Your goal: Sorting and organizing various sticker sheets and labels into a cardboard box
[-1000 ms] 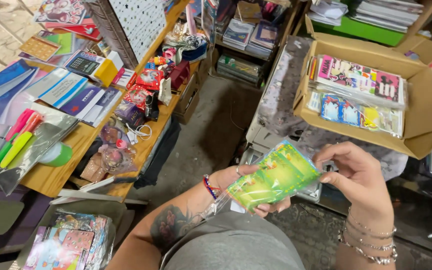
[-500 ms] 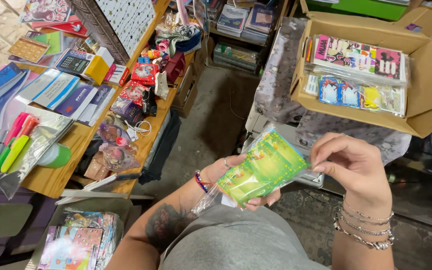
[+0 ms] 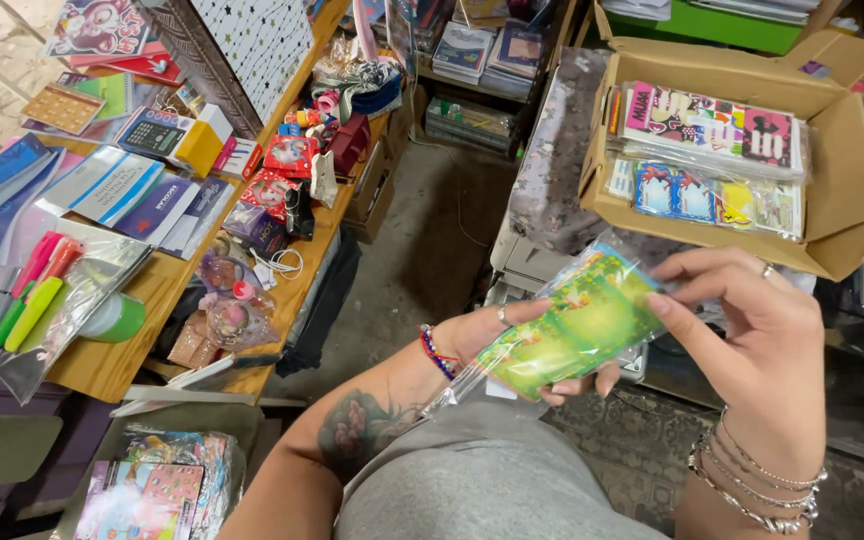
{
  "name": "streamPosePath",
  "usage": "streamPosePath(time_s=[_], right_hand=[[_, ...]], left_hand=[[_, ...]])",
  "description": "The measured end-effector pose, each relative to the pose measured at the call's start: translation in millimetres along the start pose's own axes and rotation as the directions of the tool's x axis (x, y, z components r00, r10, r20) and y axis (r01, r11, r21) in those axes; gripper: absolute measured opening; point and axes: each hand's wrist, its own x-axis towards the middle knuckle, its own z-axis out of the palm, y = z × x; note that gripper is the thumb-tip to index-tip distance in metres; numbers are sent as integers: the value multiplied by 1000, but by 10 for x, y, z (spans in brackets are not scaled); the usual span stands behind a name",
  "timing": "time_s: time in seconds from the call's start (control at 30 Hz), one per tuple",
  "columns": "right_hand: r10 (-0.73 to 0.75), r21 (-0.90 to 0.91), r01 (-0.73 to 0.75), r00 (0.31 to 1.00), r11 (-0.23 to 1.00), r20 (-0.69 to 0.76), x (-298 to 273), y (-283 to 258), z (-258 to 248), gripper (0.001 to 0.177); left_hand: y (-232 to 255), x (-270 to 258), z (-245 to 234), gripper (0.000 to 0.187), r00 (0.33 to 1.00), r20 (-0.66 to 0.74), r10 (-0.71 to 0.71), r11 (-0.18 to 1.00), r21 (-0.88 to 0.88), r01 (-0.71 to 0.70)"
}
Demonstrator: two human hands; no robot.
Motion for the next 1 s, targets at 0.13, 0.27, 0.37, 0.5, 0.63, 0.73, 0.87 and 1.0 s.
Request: streamPosePath(time_s=[0.13, 0.27, 0.37, 0.5, 0.63, 0.73, 0.87, 1.0], right_hand=[[-126, 35, 130, 988, 991, -94, 40, 73, 127, 22], [-170, 179, 199, 972, 964, -163, 51, 309, 266, 9], [-155, 244, 190, 976, 951, -156, 25, 452, 290, 13], [-38, 325, 27, 999, 945, 27, 41, 292, 234, 14], [13, 357, -9, 1000, 934, -8, 25, 284, 255, 17], [27, 370, -12, 999, 929, -35, -5, 277, 255, 18], [-58, 331, 14, 990, 943, 125, 23, 246, 148, 9], [-240, 217, 230, 971, 949, 20, 111, -181, 56, 11]], left_hand=[[-2, 79, -32, 73, 999, 0, 42, 998, -43, -42], [-43, 109, -101, 74, 994, -13, 110, 985, -135, -110], [-75, 103, -120, 78, 991, -31, 130, 974, -181, -134], [-100, 95, -107, 77, 987, -57, 148, 964, -216, -157], [-138, 91, -140, 80, 986, -52, 157, 968, -188, -164], [-170, 107, -74, 84, 983, -35, 179, 966, -182, -183], [-209, 101, 29, 76, 976, -33, 215, 958, -187, -217], [-159, 151, 326, 69, 948, -58, 313, 950, -9, -314]])
